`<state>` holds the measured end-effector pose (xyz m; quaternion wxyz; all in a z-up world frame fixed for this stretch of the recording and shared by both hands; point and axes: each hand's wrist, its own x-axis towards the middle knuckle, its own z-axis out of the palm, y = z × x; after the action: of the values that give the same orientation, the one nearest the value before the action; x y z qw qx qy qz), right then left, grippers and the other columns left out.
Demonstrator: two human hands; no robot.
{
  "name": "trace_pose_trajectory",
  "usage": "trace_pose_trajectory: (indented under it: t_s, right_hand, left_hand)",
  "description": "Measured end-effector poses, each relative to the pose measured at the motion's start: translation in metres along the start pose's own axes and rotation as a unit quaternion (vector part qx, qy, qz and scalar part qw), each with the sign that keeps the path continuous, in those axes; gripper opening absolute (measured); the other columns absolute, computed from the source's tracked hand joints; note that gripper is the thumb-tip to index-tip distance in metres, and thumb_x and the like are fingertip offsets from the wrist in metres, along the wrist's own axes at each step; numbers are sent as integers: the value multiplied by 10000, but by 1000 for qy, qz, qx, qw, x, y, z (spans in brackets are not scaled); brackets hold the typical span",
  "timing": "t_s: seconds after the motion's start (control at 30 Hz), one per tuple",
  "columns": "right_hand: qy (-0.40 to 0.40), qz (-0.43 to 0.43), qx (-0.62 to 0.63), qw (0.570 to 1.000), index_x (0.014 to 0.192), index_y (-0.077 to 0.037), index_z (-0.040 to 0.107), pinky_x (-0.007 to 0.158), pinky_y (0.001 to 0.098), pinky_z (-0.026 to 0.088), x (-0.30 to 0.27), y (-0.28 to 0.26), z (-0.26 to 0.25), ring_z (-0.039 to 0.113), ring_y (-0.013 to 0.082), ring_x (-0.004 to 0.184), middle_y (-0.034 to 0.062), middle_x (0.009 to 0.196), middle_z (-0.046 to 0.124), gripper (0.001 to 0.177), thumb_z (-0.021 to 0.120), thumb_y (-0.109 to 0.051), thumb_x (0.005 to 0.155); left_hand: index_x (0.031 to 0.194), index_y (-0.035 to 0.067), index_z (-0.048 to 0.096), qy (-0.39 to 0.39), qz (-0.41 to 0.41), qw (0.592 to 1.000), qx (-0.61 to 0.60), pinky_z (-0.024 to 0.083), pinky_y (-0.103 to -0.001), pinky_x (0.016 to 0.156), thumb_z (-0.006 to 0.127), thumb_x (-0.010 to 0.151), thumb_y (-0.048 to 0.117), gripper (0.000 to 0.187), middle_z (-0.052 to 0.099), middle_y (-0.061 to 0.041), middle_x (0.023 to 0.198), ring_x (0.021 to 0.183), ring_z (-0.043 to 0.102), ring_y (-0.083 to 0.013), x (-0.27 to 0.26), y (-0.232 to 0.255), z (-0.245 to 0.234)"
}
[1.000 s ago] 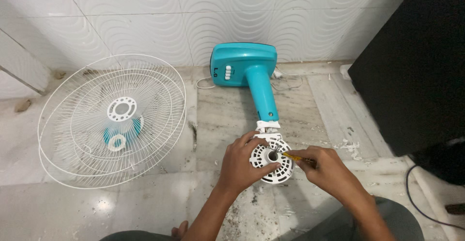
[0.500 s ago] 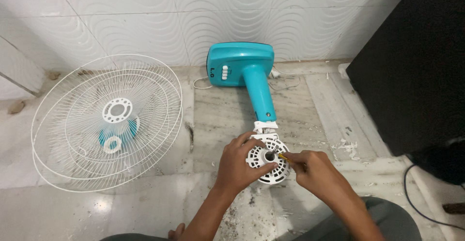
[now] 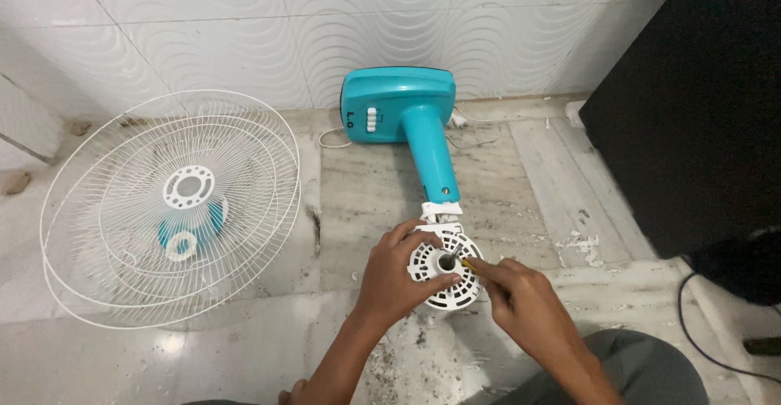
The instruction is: The person sits on the floor and uses a screwdriver to remove screws from the rear cover of a teal pedestal fan. After unscrewing, they detach the white plastic rear cover, exposing the fan motor and internal components.
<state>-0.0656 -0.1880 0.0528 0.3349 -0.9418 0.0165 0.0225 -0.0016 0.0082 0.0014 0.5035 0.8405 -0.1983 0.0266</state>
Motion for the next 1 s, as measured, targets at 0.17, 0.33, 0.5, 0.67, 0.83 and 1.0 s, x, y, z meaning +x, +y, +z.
trace_pose_trajectory:
  t_s: [0.17,0.33,0.5,0.67,0.83,1.0]
  right_hand:
    - [6,37,43,998,1265,-166,749,552,409,478,0,7,4,576,207,529,112,732,666,442,666,-15,858]
    - [-21,91,33,995,1269,-189,764,559,401,483,4,3,-5,580,219,525,121,717,684,394,693,-71,900]
    - [-27,91,-19,995,1248,-202,769,594,384,518,1,-5,-13,629,224,550,104,758,718,410,698,-82,862]
    - [-21,72,-11,997,1220,-180,780,609,400,519,2,-8,-12,649,245,558,103,773,730,388,697,-83,853]
    - [-13,48,4,999,1209,-155,784,616,396,528,4,-7,-11,682,245,588,108,765,733,436,662,-22,812]
    - [-30,104,-20,994,1229,-154,767,614,402,531,1,-7,-10,686,252,582,116,764,726,412,702,-49,837]
  left_hand:
    - [1064,127,708,-15,-18,1000,-7,473,-500,1028,914,650,479,581,573,-120,1433,1321,547,-354,-1,-2,6]
    - [1072,141,692,-44,-30,998,23,426,-512,1055,908,655,500,592,560,-94,1448,1335,524,-342,2,-1,4]
    - [1092,157,694,-53,-39,996,56,355,-517,1090,900,657,495,588,557,-75,1456,1332,524,-312,2,4,1]
    - [1105,159,702,-50,-44,996,62,341,-517,1089,911,658,464,580,547,-88,1460,1343,513,-324,1,9,0]
    - [1132,147,688,-53,-59,996,38,336,-498,1103,899,687,429,568,502,-109,1500,1355,481,-336,0,15,1]
    - [1169,138,657,-85,-84,991,54,313,-490,1114,859,736,385,538,431,-111,1563,1362,449,-327,-1,21,1]
